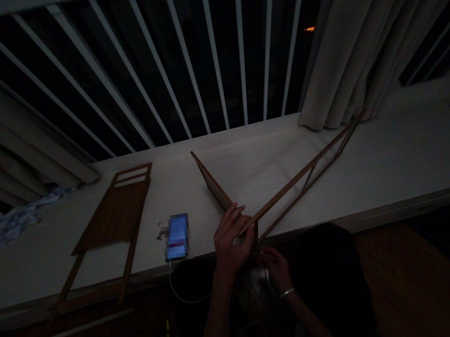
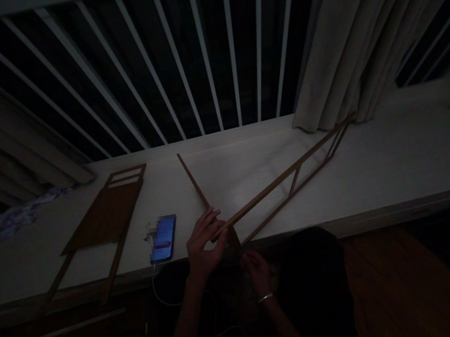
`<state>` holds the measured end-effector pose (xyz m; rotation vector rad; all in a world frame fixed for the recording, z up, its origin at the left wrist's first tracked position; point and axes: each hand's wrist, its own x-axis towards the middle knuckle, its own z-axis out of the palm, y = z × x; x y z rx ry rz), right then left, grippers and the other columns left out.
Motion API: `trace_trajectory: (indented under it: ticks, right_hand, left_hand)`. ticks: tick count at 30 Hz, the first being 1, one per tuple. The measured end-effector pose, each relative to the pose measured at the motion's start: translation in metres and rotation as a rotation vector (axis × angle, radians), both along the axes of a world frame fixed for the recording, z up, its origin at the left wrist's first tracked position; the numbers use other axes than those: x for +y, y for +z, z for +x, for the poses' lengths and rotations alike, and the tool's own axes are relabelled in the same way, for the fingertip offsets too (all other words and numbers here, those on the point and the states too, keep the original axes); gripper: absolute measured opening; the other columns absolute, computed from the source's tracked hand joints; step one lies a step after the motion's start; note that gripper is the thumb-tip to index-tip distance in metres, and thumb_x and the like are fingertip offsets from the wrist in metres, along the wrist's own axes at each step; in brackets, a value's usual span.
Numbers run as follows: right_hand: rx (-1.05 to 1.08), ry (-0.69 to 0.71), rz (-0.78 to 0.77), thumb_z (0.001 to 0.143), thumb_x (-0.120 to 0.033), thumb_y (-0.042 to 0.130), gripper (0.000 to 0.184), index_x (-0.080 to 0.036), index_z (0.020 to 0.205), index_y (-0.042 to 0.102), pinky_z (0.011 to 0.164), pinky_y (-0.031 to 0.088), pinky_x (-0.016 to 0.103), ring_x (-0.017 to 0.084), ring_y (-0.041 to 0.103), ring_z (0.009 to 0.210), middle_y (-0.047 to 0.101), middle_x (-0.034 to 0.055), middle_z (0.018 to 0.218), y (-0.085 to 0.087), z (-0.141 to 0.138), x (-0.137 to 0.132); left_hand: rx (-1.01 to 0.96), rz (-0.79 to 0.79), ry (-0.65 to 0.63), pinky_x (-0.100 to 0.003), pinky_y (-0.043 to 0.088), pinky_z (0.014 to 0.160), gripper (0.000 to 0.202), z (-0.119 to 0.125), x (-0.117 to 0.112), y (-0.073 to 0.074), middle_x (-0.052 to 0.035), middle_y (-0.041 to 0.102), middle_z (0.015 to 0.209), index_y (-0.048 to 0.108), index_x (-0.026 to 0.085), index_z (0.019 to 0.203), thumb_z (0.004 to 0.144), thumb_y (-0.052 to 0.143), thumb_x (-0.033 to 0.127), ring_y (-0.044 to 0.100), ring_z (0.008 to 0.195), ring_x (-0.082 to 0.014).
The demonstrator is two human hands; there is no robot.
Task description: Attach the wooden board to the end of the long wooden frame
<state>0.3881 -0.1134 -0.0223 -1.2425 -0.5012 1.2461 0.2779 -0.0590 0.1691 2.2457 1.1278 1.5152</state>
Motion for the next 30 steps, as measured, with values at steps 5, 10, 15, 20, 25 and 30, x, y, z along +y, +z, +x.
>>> trace_trajectory:
  ticks: [5,10,15,20,25,30]
  right_hand:
    - [-0.038,0.047,0.039,0.058,-0.045,0.068,0.037,-0.016,0.079,0.062,0.057,0.049,0.029,0.018,0.062,0.061,0.066,0.0036,0.065,0.01,-0.003,-0.002]
    - [-0.055,0.073,0.07,0.055,-0.046,0.07,0.034,-0.017,0.073,0.065,0.062,0.05,0.031,0.019,0.062,0.066,0.067,0.0046,0.068,0.017,-0.005,-0.005]
    - [-0.031,0.057,0.049,0.054,-0.048,0.07,0.037,-0.018,0.074,0.066,0.064,0.05,0.033,0.02,0.062,0.068,0.067,0.0052,0.07,0.018,-0.008,-0.006]
    - [-0.021,0.07,0.046,0.059,-0.048,0.067,0.036,-0.016,0.077,0.065,0.068,0.049,0.034,0.02,0.061,0.071,0.067,0.0054,0.073,0.011,-0.008,-0.006]
    - [0.035,0.053,0.03,0.057,-0.042,0.07,0.035,-0.017,0.081,0.062,0.068,0.048,0.031,0.018,0.061,0.07,0.067,0.0041,0.076,-0.001,-0.011,-0.004]
    - [0.036,0.03,0.067,0.059,-0.039,0.07,0.042,-0.019,0.093,0.055,0.068,0.047,0.03,0.016,0.061,0.068,0.065,0.0014,0.073,-0.005,-0.014,-0.007]
  left_hand:
    - [0.003,0.0,0.006,-0.042,0.044,0.091,0.015,0.0,0.0,0.0,-0.0084,0.06,0.106,0.06,0.017,0.088,0.074,0.055,0.016,0.048,0.111,-0.0227]
    - [-0.019,-0.002,-0.014,-0.044,0.043,0.092,0.017,0.0,0.0,-0.001,-0.0091,0.059,0.107,0.06,0.017,0.09,0.074,0.055,0.016,0.048,0.111,-0.0235]
    - [-0.013,-0.009,-0.01,-0.043,0.043,0.092,0.018,-0.001,0.0,-0.001,-0.008,0.059,0.108,0.06,0.017,0.09,0.073,0.056,0.014,0.047,0.112,-0.0227]
    - [-0.02,0.0,-0.007,-0.042,0.044,0.092,0.017,-0.001,-0.001,-0.001,-0.0084,0.059,0.107,0.06,0.017,0.089,0.073,0.056,0.013,0.047,0.111,-0.0228]
    - [-0.024,0.01,-0.013,-0.042,0.044,0.091,0.018,-0.001,0.0,-0.002,-0.0083,0.059,0.107,0.06,0.017,0.09,0.073,0.056,0.014,0.048,0.111,-0.0227]
    - [-0.018,0.007,-0.01,-0.042,0.043,0.092,0.018,-0.002,0.0,-0.003,-0.0082,0.059,0.108,0.061,0.017,0.09,0.073,0.056,0.013,0.047,0.112,-0.0226]
